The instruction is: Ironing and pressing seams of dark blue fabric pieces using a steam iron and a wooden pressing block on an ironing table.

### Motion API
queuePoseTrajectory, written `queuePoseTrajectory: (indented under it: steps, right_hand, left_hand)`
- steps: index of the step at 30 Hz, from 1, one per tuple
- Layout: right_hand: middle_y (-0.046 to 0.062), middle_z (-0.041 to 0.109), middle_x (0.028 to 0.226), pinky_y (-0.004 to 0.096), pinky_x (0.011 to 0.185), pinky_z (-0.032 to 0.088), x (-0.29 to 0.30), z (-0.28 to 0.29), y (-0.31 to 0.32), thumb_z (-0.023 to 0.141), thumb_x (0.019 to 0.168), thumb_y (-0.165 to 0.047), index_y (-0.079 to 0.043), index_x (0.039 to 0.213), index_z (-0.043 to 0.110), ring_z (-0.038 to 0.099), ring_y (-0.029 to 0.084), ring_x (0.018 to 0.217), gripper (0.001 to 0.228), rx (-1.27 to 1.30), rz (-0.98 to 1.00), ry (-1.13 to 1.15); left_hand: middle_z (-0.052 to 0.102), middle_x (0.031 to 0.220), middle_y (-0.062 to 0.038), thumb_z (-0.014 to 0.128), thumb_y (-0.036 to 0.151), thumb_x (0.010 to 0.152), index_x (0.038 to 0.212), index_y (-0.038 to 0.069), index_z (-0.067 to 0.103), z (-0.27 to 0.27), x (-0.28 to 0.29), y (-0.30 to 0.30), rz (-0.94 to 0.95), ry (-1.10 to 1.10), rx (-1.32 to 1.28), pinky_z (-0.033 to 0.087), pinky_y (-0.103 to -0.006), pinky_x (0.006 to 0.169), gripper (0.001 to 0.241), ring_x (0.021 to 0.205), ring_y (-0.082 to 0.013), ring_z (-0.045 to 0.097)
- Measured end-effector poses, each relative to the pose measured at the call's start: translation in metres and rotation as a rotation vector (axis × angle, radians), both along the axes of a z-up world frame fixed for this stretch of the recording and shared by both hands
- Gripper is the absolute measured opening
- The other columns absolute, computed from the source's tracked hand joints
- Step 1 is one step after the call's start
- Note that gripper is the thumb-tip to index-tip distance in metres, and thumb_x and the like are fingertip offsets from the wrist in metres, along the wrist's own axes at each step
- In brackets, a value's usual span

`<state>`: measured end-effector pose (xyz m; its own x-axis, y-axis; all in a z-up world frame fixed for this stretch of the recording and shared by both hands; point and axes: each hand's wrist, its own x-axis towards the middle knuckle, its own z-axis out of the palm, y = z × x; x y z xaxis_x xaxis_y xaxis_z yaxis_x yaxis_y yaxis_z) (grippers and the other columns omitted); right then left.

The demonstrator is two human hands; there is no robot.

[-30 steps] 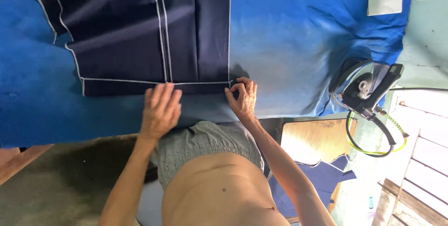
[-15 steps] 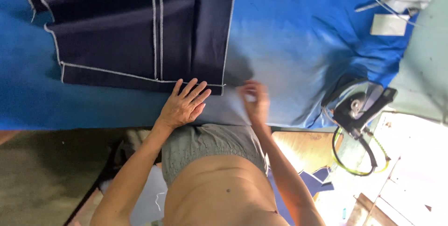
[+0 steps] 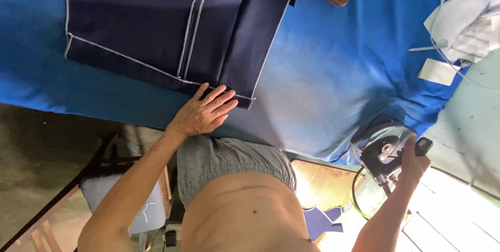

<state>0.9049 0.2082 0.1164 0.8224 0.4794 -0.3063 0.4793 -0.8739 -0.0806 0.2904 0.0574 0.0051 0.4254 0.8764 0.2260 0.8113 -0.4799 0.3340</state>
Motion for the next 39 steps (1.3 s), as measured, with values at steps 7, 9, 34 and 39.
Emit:
queuePoseTrajectory:
  steps: [7,9,34,39]
  right_hand:
    - [-0.008,0.047,0.058,0.018,0.046,0.045,-0.04,0.007,-0.004,0.069,0.103,-0.061,-0.02,0.087,0.051,0.047,0.002,0.047,0.047,0.468,-0.265,0.467]
    - [-0.005,0.055,0.063,0.021,0.046,0.049,-0.033,0.0,-0.01,0.064,0.105,-0.062,-0.016,0.092,0.058,0.053,0.006,0.049,0.049,0.385,-0.147,0.369]
    - [0.022,0.073,0.081,0.051,0.075,0.057,-0.353,0.038,-0.071,0.065,0.091,-0.064,-0.011,0.112,0.052,0.074,0.042,0.086,0.058,-0.475,1.112,0.701]
    - [0.02,0.072,0.075,0.05,0.07,0.057,-0.346,0.028,-0.08,0.067,0.09,-0.064,-0.012,0.109,0.053,0.075,0.041,0.082,0.057,-0.42,1.097,0.711]
  left_hand:
    - [0.049,0.159,-0.002,0.045,0.034,0.107,0.151,0.021,0.056,-0.005,0.002,-0.001,0.013,0.005,-0.019,0.039,-0.0547,0.115,0.047,0.146,-0.0209,0.044]
    - [0.049,0.159,-0.001,0.045,0.033,0.107,0.151,0.021,0.056,-0.006,0.002,0.0,0.007,-0.019,-0.019,0.038,-0.0552,0.115,0.047,0.147,-0.0203,0.043]
    - [0.037,0.168,-0.004,0.042,0.037,0.105,0.161,0.025,0.042,-0.021,0.005,0.007,0.061,-0.049,0.114,0.019,-0.0568,0.124,0.057,0.153,-0.0257,0.036]
    - [0.045,0.163,-0.003,0.042,0.033,0.105,0.157,0.024,0.047,-0.015,0.013,0.001,0.025,-0.065,0.164,0.02,-0.0552,0.124,0.053,0.149,-0.0229,0.043]
